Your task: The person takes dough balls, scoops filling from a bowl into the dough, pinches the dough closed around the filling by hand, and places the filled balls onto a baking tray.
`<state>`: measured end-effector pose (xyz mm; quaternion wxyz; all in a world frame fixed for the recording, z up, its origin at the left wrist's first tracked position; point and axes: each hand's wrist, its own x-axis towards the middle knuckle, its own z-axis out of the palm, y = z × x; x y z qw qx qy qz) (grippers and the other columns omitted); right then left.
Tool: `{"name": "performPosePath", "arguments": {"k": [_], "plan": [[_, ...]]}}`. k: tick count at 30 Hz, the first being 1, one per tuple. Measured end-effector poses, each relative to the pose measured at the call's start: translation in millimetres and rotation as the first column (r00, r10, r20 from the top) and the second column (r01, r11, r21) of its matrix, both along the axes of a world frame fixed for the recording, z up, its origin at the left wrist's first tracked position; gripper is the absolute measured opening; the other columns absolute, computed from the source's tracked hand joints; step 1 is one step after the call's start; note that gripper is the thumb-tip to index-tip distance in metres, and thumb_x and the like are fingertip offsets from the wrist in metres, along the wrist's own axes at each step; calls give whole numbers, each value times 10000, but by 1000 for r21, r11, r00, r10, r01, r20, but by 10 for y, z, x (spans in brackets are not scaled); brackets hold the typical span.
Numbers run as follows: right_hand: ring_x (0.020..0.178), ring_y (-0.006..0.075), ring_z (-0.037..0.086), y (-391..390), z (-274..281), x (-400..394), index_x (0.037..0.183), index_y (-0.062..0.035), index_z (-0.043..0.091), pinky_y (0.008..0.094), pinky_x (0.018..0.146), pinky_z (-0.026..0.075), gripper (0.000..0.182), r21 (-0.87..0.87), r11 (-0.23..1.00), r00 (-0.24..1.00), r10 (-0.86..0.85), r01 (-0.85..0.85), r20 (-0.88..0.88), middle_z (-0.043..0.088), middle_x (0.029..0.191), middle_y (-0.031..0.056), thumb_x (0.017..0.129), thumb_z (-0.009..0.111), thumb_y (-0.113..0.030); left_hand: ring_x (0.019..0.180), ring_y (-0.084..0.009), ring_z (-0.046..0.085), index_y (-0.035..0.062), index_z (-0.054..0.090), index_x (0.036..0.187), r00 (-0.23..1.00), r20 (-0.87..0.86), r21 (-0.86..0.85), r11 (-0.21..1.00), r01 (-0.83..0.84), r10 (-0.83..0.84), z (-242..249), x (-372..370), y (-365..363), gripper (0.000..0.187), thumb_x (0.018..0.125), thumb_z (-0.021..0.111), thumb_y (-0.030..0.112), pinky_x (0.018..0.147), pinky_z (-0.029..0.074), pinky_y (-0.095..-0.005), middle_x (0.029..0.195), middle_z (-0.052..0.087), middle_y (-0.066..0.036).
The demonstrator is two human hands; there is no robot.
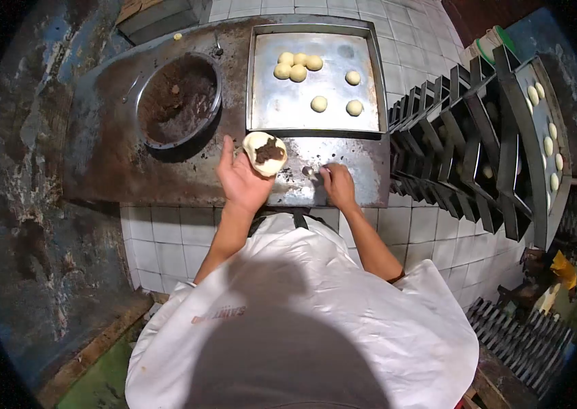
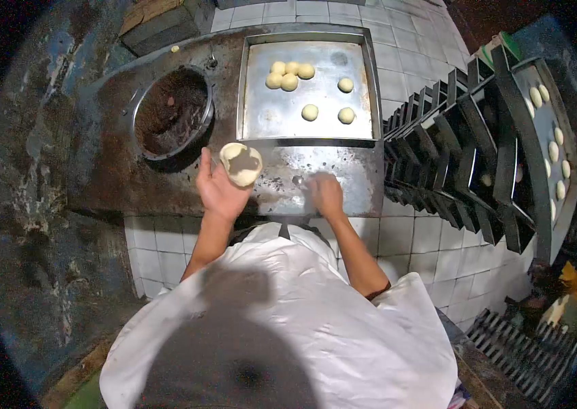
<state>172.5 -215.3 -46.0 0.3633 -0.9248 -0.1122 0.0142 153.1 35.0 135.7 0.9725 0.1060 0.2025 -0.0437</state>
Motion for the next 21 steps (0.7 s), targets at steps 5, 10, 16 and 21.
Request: {"name": "performPosePath", "arguments": {"k": [5, 10, 16, 21], "plan": [[1284, 210, 548, 574, 1557, 240, 1472, -68, 505, 409, 1132, 350, 821, 810, 523, 634, 538, 265, -555, 574, 1420, 68, 1008, 324, -720, 1159, -265, 620, 16, 594, 1216, 986, 125, 116, 988, 99, -113, 65, -118, -303, 627, 1019, 469, 598, 1023, 485, -429, 1236, 648, -148], [1274, 219, 564, 463, 1668, 257, 1513, -57, 427, 366, 1065, 467, 665, 882, 437, 472, 749, 177, -466, 534, 1443, 69, 1013, 544, -479, 1112, -202, 644, 2, 586, 1267, 973, 8, 539, 821, 190, -231, -93, -212, -130, 461, 1053, 522, 405, 970, 522, -352, 1217, 656, -101], [1201, 311, 638, 451, 1770, 112, 1513, -41, 410, 395, 988, 525, 758, 303, 782, 829, 557, -545, 54, 609, 1346, 202, 842, 763, -42, 1134, -170, 629, -4, 578, 1378, 917, -202, 888, 330, 319, -344, -109, -393, -38, 565, 830, 681, -92, 937, 535, -290, 1182, 653, -75], [914, 279, 736, 589, 1881, 182, 1275, -40, 677, 361, 821, 571, 458, 359, 835, 888, 458, -417, -34, 760, 1046, 156, 842, 797, -127, 1126, -183, 635, 0, 629, 1340, 950, -145, 965, 175, 198, -276, 143, -469, 14, 563, 798, 713, -128, 952, 534, -297, 1221, 658, -77]]}}
